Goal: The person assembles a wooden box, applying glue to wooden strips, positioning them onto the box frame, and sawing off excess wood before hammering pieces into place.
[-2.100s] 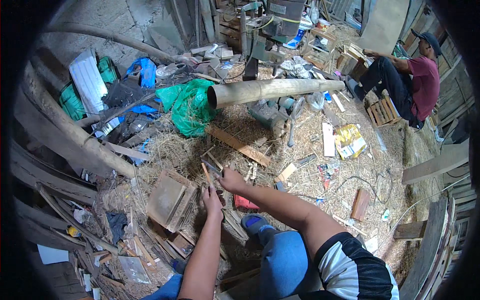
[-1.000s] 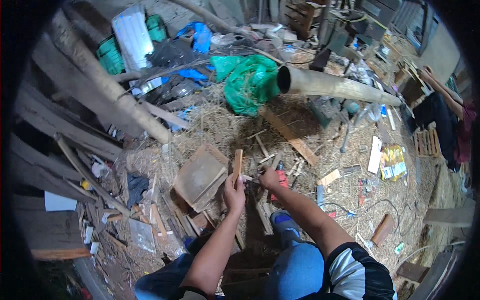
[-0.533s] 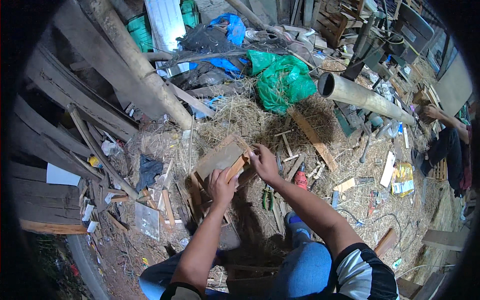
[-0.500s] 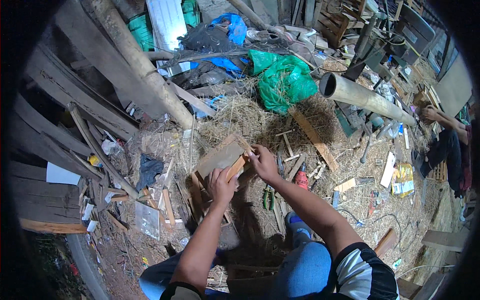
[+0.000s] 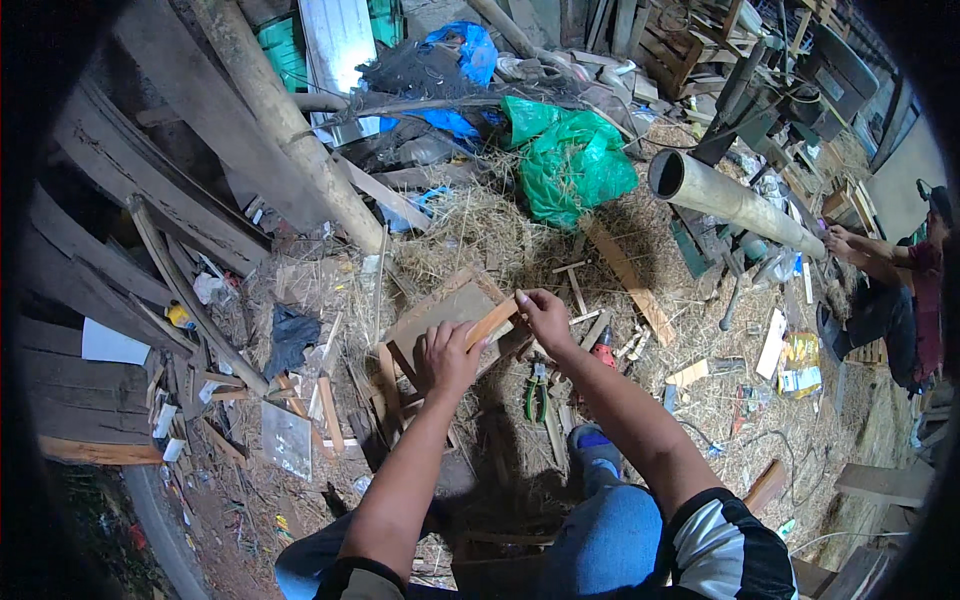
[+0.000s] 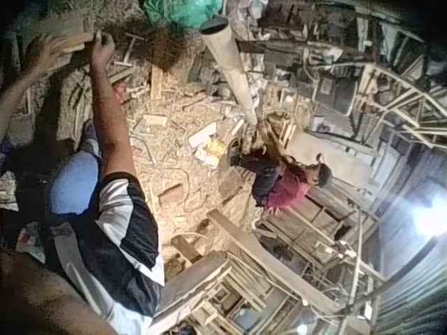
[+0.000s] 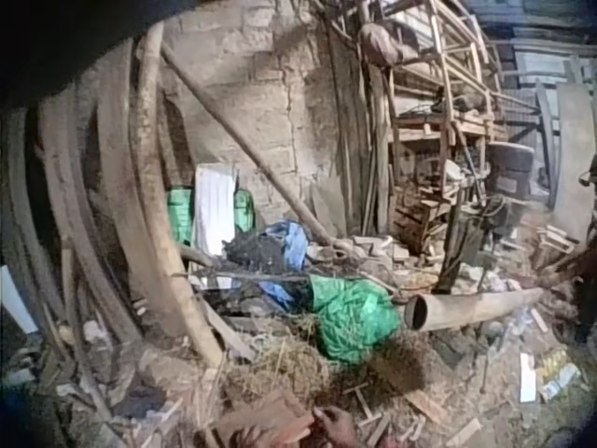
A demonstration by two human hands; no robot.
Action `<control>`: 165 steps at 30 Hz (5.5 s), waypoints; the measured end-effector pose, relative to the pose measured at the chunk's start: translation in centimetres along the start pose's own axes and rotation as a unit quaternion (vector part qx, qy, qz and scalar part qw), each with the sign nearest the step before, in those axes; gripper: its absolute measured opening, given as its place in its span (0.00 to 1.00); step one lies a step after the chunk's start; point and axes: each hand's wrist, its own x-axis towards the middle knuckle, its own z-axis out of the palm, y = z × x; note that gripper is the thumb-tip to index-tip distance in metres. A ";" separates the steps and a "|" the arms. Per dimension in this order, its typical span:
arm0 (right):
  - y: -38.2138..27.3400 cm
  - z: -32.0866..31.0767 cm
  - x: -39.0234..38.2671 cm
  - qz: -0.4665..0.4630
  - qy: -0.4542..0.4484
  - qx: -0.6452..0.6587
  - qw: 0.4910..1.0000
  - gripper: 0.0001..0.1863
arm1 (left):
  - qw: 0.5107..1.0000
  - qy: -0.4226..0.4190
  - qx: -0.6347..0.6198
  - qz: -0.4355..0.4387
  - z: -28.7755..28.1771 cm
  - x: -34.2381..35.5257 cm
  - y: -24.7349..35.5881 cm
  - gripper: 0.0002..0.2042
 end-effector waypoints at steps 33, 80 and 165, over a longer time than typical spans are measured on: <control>-1.4 -1.9 -0.3 0.001 0.057 -0.028 0.998 0.19 | 0.999 0.025 0.026 -0.016 2.5 1.3 1.3 0.18; 15.2 -47.4 -6.5 0.299 0.587 -0.125 0.742 0.27 | 0.959 -0.201 -0.119 0.160 21.7 -2.0 33.7 0.18; -12.6 -7.3 -8.7 -0.141 0.097 -0.226 0.959 0.16 | 0.938 -0.036 0.211 -0.274 4.1 4.6 3.6 0.26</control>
